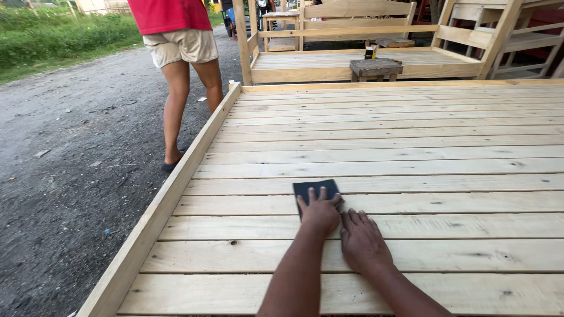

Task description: The person sands the slatted surface of a large wooden bed frame using a sheet of sandpaper held by hand, rubbing back and forth across the planks while steadying the frame with the other hand. The person works progressively along the surface toward the far edge, with another worker sanding the opposite side.

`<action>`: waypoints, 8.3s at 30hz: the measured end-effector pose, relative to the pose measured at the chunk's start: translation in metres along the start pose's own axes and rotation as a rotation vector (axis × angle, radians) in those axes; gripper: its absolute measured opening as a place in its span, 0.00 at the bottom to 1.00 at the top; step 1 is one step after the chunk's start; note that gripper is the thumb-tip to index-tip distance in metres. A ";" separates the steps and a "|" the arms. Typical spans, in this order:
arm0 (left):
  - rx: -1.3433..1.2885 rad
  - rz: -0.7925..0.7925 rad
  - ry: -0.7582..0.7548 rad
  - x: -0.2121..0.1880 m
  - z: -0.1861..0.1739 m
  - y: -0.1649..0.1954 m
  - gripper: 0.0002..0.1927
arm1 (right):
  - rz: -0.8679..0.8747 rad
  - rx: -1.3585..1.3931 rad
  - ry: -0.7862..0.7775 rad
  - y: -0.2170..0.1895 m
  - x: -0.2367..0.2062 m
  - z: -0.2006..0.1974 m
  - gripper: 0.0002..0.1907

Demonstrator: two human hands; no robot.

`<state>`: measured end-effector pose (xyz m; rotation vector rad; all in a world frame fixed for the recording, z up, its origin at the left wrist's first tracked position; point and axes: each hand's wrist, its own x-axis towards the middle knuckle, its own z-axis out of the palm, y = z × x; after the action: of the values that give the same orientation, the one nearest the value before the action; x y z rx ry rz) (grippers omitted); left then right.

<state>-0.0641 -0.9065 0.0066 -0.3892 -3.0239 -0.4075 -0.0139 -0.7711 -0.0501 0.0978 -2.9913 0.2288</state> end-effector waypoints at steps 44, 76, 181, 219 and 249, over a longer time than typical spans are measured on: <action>0.149 -0.490 0.081 -0.041 -0.051 -0.178 0.29 | 0.033 -0.093 -0.039 -0.002 0.001 -0.001 0.30; 0.085 0.043 0.345 0.011 -0.006 -0.053 0.19 | 0.079 0.026 -0.004 0.002 -0.005 -0.004 0.29; 0.094 0.211 0.145 -0.006 0.064 0.136 0.21 | 0.053 0.087 0.169 0.176 -0.017 -0.021 0.25; -0.184 0.153 0.329 -0.018 0.067 0.125 0.16 | 0.320 -0.023 0.104 0.231 -0.016 -0.036 0.28; 0.087 0.219 0.193 0.001 0.078 0.187 0.25 | 0.300 -0.088 0.114 0.224 -0.017 -0.039 0.28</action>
<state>-0.0192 -0.7110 -0.0215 -0.6272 -2.7633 -0.2790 -0.0091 -0.5434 -0.0471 -0.3632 -2.8843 0.1279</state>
